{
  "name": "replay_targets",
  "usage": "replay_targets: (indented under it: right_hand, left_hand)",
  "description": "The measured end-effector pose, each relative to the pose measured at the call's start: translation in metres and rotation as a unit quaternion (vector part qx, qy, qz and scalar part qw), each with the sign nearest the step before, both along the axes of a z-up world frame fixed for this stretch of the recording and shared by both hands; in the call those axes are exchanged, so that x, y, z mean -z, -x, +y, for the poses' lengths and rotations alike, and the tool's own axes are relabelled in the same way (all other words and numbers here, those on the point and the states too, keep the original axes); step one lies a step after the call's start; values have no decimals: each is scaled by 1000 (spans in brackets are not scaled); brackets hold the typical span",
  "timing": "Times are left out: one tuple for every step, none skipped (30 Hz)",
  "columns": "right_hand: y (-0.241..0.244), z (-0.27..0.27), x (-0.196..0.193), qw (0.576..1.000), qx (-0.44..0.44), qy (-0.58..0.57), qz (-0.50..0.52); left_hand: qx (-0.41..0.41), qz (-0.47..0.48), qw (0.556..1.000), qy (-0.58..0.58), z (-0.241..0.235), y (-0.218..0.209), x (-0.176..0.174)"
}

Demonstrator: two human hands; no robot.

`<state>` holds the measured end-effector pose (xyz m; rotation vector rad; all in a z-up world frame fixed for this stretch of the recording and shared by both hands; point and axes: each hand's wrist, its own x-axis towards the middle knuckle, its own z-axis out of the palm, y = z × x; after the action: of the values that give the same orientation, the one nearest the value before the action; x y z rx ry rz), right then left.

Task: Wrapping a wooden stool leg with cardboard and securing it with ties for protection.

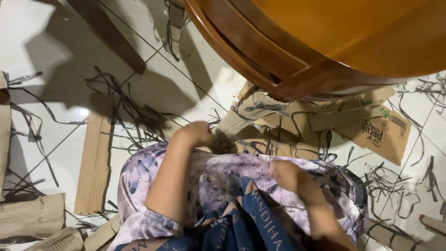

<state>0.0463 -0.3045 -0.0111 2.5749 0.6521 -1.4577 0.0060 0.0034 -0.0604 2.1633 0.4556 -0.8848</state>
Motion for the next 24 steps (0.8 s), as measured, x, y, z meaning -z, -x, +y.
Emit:
replay_targets:
  right_hand:
    - [-6, -10, 8, 1000, 2, -3, 2]
    - [-13, -21, 16, 999, 8, -20, -28]
    - [-19, -33, 24, 997, 16, -38, -58]
    - [-28, -30, 24, 997, 20, -41, -56]
    - [-37, -29, 24, 994, 45, -70, -77]
    - [-47, -28, 24, 988, 70, -99, -97]
    - [-58, -34, 43, 987, 76, -101, -96]
    - [-69, -40, 62, 982, 66, -107, -140]
    - [-81, -47, 81, 975, 55, -111, -183]
    - [-73, -37, 63, 975, 61, -111, -183]
    - [-67, -28, 44, 969, 108, -118, -186]
    - [-61, -19, 25, 962, 154, -125, -189]
    - [-66, -18, 32, 961, 158, -125, -189]
    - [-70, -16, 40, 958, 160, -128, -203]
    - [-73, -13, 48, 954, 160, -130, -216]
    - [-74, -16, 65, 954, 163, -129, -215]
    - [-76, -18, 81, 962, 161, -88, -201]
    - [-76, -19, 98, 969, 158, -47, -186]
    - [-80, -20, 108, 968, 160, -46, -186]
    - [-82, -21, 118, 972, 152, -47, -176]
    - [-85, -20, 128, 975, 141, -50, -166]
    - [-88, -23, 142, 975, 140, -50, -166]
    - [-91, -23, 156, 968, 171, -66, -171]
    - [-94, -23, 169, 960, 202, -83, -175]
  left_hand:
    - [2, 2, 1000, -3, -6, 0, 1]
    - [61, 29, 998, -3, -13, 0, 3]
    - [122, 57, 991, -3, -21, -1, 4]
    - [125, 59, 990, -6, -31, 2, -23]
    - [171, 75, 982, 26, -41, 4, -49]
    - [216, 90, 971, 57, -53, 6, -75]
    - [222, 92, 969, 54, -65, 1, -53]
    - [238, 71, 967, 53, -78, -4, -31]
    - [253, 50, 965, 52, -90, -9, -8]
    - [259, 51, 963, 50, -100, -13, -7]
    - [290, 45, 955, 45, -110, -18, -5]
    - [321, 39, 945, 40, -120, -22, -2]
    - [325, 39, 944, 40, -127, -22, 7]
    - [335, 42, 940, 44, -133, -21, 18]
    - [344, 47, 937, 48, -139, -20, 28]
    - [346, 48, 936, 48, -143, -21, 39]
    - [352, 55, 933, 40, -147, -23, 49]
    - [358, 61, 931, 32, -150, -24, 60]
    - [360, 61, 931, 33, -147, -29, 54]
    - [352, 63, 933, 32, -144, -34, 48]
    - [342, 65, 937, 30, -140, -38, 42]
    - [341, 65, 937, 31, -138, -38, 48]
    - [333, 66, 940, 28, -134, -38, 53]
    - [324, 66, 943, 26, -131, -37, 58]
